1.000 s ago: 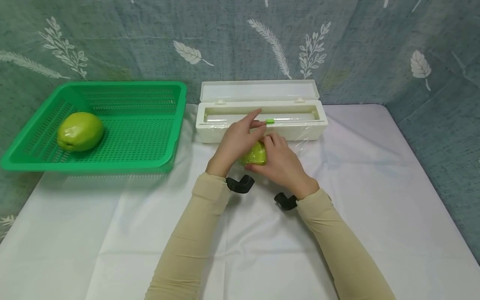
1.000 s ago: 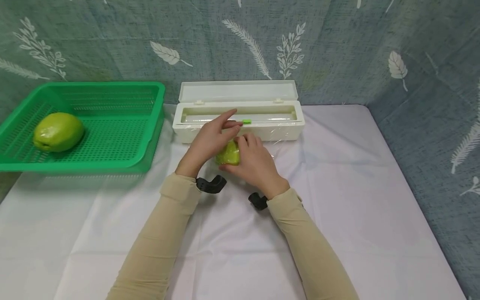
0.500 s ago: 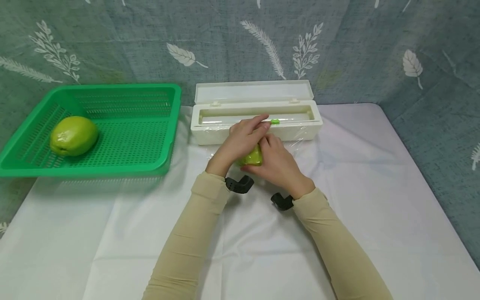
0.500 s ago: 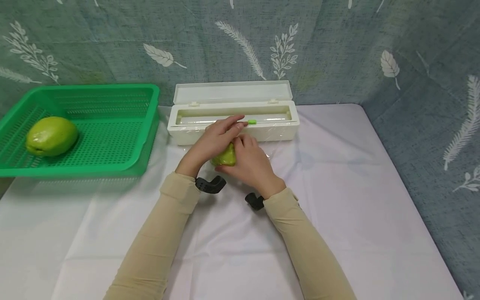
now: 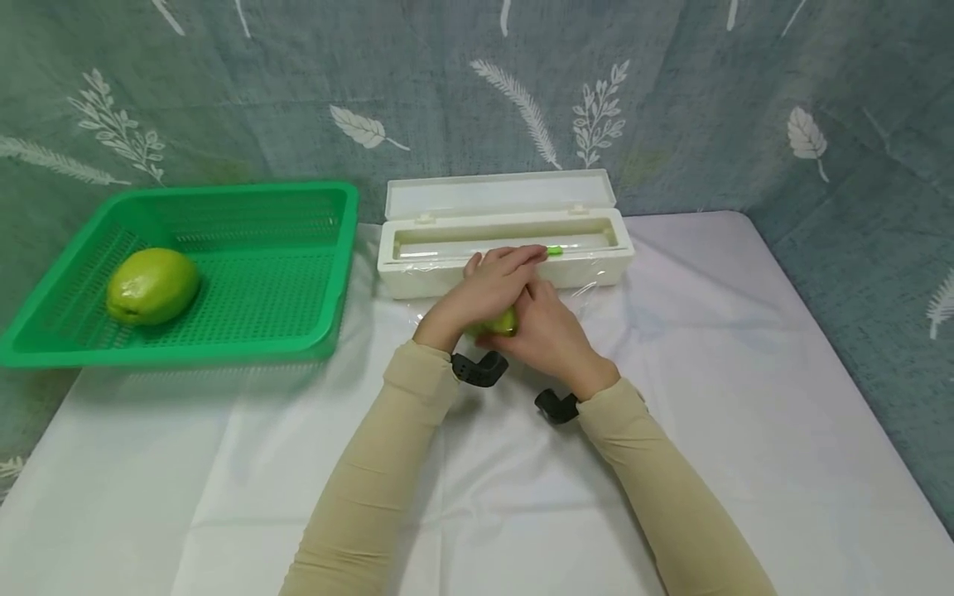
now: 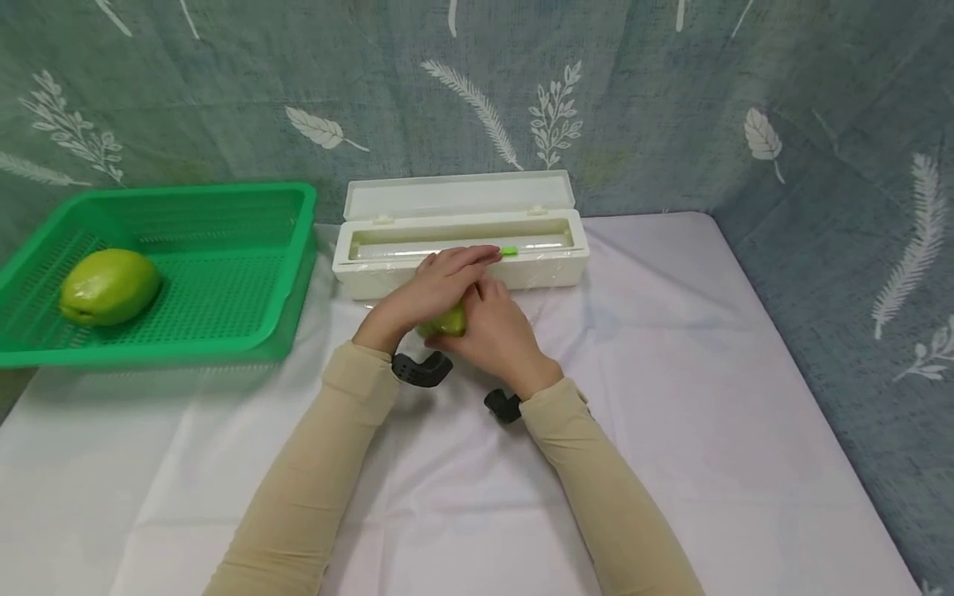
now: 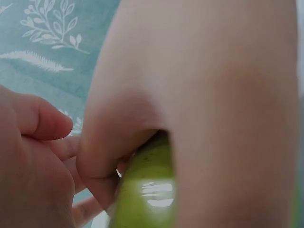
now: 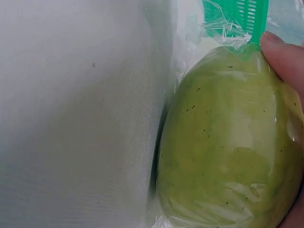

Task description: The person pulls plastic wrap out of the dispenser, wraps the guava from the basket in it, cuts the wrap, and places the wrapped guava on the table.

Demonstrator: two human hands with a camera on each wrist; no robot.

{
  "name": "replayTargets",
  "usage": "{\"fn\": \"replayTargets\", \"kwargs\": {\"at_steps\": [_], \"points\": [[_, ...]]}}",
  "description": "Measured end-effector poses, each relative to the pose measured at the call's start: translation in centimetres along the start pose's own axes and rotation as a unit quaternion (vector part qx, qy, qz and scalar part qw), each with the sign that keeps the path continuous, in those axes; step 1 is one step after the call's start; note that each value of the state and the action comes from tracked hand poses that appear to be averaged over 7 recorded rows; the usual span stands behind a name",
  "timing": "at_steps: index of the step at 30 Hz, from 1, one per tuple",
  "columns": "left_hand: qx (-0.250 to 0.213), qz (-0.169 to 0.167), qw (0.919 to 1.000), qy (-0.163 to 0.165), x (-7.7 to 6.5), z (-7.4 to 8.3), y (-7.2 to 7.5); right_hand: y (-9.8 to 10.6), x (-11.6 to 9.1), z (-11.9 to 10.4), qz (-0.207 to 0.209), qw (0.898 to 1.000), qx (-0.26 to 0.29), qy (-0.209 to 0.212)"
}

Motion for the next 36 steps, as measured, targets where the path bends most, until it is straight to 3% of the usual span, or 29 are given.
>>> {"fn": "replayTargets", "kwargs": {"at_steps": [6, 13, 20, 27, 36], "points": [[-0.111, -0.018, 0.9932, 0.029, 0.6, -0.5, 0.9, -0.1, 0.0, -0.1, 0.0, 1.0, -0.021, -0.01], [-0.218, -0.047, 0.9743, 0.03, 1.5, -0.7, 0.6, -0.4, -0.2, 0.0, 0.005, 0.999, -0.046, 0.008], [-0.18, -0.085, 0.9796, 0.026, 2.4, 0.3, 1.0, 0.1, -0.2, 0.1, 0.006, 0.999, -0.042, -0.002], [-0.146, -0.126, 0.9799, 0.053, 3.6, 1.0, 1.3, 0.3, -0.1, 0.3, 0.015, 1.0, -0.02, -0.008], [-0.126, -0.178, 0.9737, 0.063, 4.5, 2.0, 0.8, 0.1, -0.5, 0.2, 0.04, 0.998, -0.024, 0.04]]}}
Point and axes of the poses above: each hand's wrist, its own x-axis towards the middle knuckle, its own y-axis out of the back of the hand, z = x × y, the point moved 5 cm from there along x, towards the middle knuckle, and after that the axes turned 10 degrees about -y, right-handed, at the moved point
